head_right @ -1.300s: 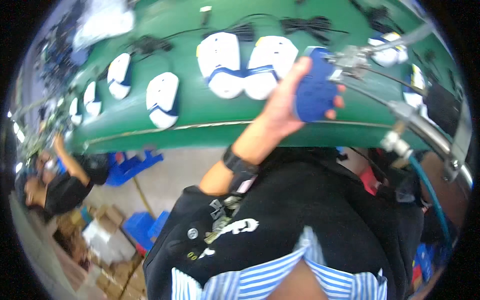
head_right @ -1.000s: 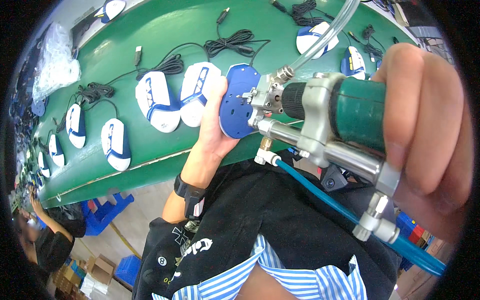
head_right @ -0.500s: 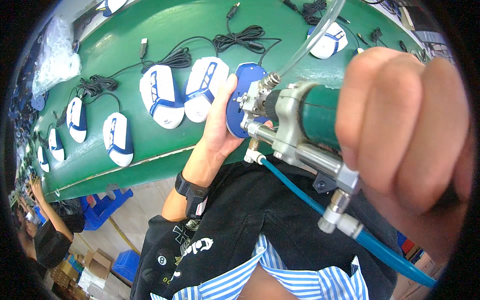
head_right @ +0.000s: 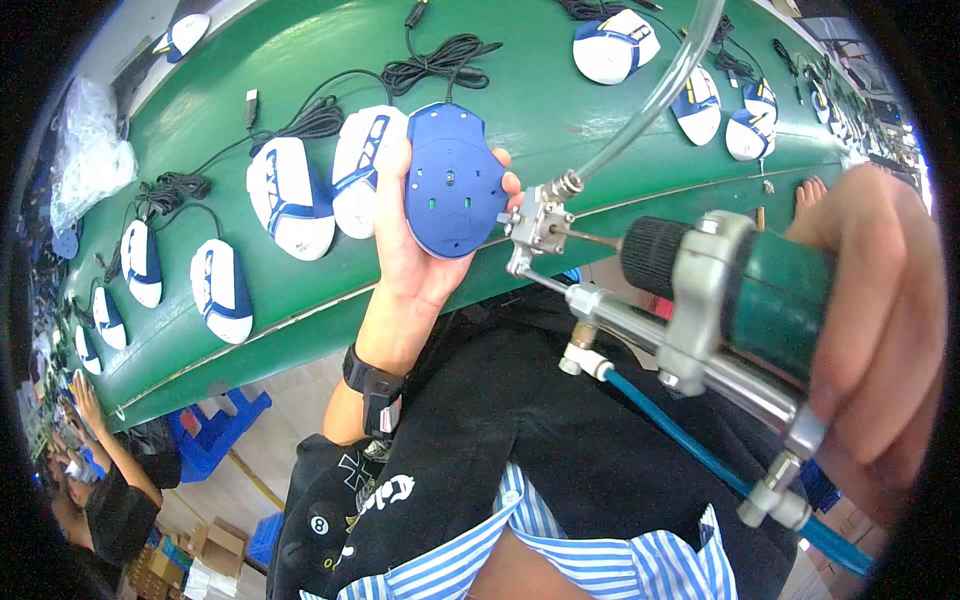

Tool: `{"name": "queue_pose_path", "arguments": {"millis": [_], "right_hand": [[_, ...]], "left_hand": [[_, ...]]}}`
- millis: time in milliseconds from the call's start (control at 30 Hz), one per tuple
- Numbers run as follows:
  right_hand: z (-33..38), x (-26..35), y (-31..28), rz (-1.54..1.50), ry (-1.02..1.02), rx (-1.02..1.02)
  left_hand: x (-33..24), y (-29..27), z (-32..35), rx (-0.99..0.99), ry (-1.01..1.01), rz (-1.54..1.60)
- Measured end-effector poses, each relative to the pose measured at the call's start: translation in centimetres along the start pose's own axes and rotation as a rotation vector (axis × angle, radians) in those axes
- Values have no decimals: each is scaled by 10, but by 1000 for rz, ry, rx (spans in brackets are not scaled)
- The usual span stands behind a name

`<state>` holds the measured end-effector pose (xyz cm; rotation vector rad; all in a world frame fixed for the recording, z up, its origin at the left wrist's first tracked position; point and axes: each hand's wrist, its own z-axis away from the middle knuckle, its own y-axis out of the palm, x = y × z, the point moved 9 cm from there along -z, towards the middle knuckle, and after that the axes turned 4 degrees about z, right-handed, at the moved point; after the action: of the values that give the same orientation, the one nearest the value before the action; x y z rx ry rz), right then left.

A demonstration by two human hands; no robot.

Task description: The worker uses a pneumatic screwdriver to fasten parts of computer mice on an assembly line.

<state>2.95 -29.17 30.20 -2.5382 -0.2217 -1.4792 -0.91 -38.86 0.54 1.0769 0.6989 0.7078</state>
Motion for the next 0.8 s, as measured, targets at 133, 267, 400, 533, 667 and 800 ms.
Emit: {"name": "queue_pose_path", "arguments": {"millis": [133, 267, 400, 533, 667, 800], "right_hand": [[6, -13, -9, -80, -53, 26], [11, -23, -10, -136, -79, 38], [14, -27, -9, -186, -111, 49], [19, -30, -9, -226, -151, 40], [22, -31, -5, -258, -181, 18], [23, -3, -8, -295, -293, -149]], "left_hand": [[3, 1, 2, -8, -11, 5], [5, 0, 5, 1, -24, -17], [5, -2, 8, -8, -28, 2], [8, 7, 9, 10, -45, -39], [8, 9, 7, 38, -39, -56], [-1, 4, 8, -20, 39, -72]]}}
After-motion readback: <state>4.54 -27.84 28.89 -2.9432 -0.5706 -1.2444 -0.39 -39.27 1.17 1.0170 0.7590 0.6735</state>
